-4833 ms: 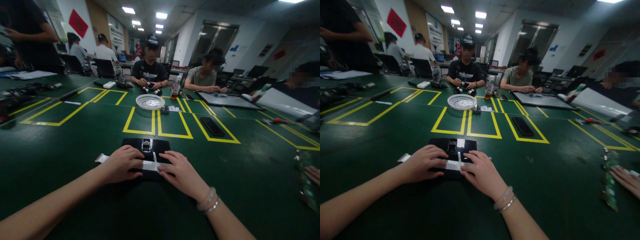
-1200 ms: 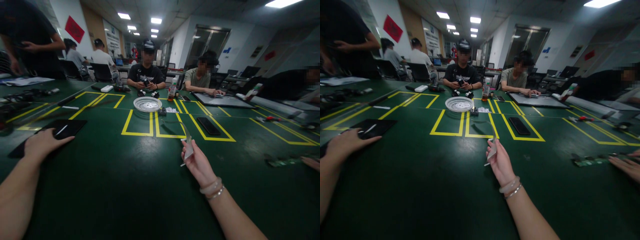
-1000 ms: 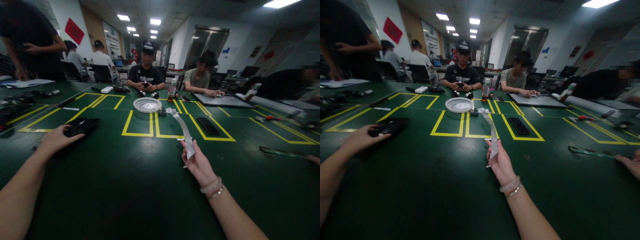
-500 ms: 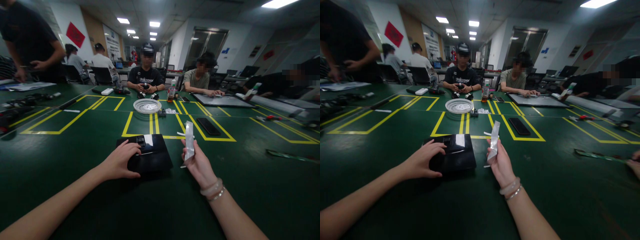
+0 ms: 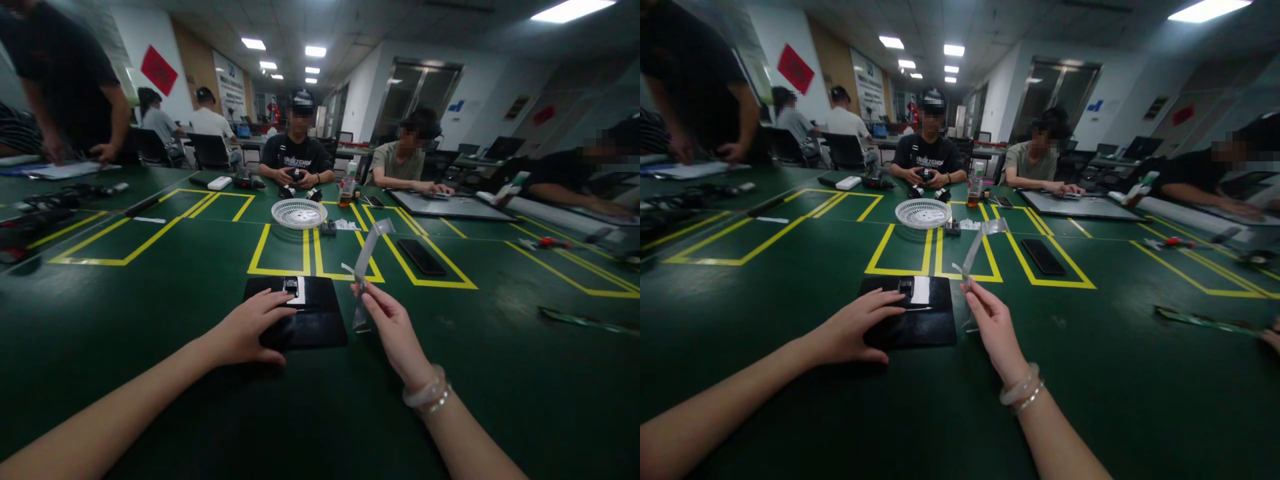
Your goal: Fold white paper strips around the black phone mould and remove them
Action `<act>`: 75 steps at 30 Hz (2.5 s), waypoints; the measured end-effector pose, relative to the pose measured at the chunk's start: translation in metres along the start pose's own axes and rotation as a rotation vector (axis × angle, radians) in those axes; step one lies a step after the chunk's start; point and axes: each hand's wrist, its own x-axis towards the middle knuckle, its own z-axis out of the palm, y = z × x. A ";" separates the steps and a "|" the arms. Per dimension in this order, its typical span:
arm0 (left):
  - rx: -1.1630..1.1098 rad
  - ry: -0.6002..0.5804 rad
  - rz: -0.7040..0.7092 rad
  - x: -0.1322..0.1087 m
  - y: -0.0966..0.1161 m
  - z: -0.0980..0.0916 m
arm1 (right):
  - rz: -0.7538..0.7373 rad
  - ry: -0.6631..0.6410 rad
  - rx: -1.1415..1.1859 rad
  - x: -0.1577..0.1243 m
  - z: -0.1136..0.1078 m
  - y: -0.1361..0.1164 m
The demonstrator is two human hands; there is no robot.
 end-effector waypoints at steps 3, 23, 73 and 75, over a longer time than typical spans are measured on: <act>0.109 0.186 0.170 -0.002 0.010 -0.006 | -0.262 -0.133 -0.376 -0.004 -0.001 -0.002; 0.166 -0.075 -0.014 -0.002 0.003 0.005 | -0.580 -0.582 -1.133 -0.026 0.021 -0.016; 0.213 0.134 -0.458 -0.036 -0.074 -0.050 | -0.632 -0.112 -1.004 -0.011 0.003 -0.009; 0.250 0.171 -0.603 -0.055 -0.101 -0.057 | -0.623 -0.114 -1.006 -0.011 0.003 -0.009</act>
